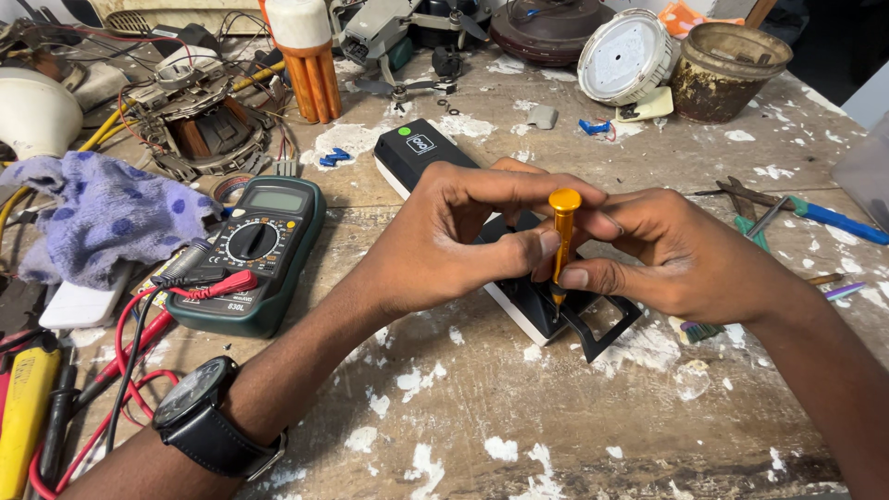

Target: The person picks up a black electronic device from the workbench, opens a plastic toolbox, and selects a screwdriver. They use the screwdriver to unscrew screws from the device, remove a black bracket from its back, and turn the device over while continuing to unscrew it.

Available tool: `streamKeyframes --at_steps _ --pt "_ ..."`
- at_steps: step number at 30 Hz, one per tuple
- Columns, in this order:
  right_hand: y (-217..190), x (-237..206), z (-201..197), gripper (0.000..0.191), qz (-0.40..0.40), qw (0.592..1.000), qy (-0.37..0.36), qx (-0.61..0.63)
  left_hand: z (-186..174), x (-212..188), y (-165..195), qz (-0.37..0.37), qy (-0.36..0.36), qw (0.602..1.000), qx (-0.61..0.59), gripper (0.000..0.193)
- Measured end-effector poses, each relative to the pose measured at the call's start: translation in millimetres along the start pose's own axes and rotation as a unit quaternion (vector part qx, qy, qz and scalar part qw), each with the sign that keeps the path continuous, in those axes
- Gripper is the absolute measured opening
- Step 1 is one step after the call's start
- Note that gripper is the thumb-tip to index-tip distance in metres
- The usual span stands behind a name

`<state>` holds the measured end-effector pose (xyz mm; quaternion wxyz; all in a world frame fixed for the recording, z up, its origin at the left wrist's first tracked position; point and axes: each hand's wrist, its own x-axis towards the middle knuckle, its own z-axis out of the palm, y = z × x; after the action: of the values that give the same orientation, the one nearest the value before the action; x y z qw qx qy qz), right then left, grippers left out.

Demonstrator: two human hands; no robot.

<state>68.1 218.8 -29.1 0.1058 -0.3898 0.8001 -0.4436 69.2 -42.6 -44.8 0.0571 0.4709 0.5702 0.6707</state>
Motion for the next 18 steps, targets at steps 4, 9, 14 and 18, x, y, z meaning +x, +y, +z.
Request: streamKeyframes --at_steps 4,9,14,18 --pt "1 0 0 0.024 -0.007 1.0 0.01 0.019 2 1 0 0.013 0.014 1.0 0.005 0.036" --pt "3 -1 -4 0.024 -0.04 0.995 0.056 0.068 5 2 1 0.008 0.067 0.993 0.093 0.046" --pt "0 -1 -9 0.018 -0.075 0.985 0.149 0.044 4 8 -6 0.05 0.041 0.953 0.295 0.064" --pt "-1 4 -5 0.017 -0.006 0.974 0.228 -0.001 14 3 -16 0.011 0.0 0.898 0.44 0.11"
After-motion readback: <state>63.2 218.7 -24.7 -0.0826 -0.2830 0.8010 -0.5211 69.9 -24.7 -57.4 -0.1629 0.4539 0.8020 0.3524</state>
